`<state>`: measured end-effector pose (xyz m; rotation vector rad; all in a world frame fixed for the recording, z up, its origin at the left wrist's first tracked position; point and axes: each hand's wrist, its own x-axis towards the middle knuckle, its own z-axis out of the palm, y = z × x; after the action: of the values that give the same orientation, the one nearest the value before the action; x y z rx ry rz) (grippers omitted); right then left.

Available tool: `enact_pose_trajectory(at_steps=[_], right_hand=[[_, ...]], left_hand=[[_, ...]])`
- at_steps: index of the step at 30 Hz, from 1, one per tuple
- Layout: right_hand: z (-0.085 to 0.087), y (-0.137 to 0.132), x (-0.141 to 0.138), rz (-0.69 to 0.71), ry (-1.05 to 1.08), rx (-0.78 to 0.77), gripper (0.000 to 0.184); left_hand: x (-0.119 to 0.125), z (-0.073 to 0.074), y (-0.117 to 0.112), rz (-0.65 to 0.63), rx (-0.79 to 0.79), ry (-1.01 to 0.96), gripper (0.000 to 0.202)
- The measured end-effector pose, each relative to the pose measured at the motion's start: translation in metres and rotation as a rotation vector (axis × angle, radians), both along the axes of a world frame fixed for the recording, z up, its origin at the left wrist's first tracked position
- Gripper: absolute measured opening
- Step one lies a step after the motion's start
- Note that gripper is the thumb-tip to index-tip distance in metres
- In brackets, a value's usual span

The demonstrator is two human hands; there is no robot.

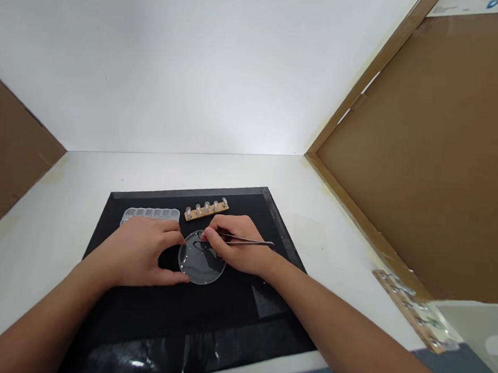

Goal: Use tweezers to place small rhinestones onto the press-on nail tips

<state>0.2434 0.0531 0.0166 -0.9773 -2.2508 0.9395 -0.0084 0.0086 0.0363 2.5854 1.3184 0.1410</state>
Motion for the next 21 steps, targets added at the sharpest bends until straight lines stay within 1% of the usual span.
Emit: enact_pose_trajectory(at_steps=[5, 10, 21], right_hand=[[-0.0007, -0.0002, -0.0037, -0.053, 0.023, -0.079, 0.033], [-0.0007, 0.0001, -0.0057, -0.074, 0.036, -0.116, 0.034], [-0.0033, 0.0022, 0.0006, 0.066, 0.072, -0.123, 0.036]], left_hand=[[0.0006, -0.0017, 0.0004, -0.002, -0.006, -0.016, 0.049], [-0.0001, -0.0031, -0.0006, 0.000, -0.004, -0.032, 0.049], [-0.0004, -0.0032, 0.0003, -0.001, 0.018, -0.042, 0.047]])
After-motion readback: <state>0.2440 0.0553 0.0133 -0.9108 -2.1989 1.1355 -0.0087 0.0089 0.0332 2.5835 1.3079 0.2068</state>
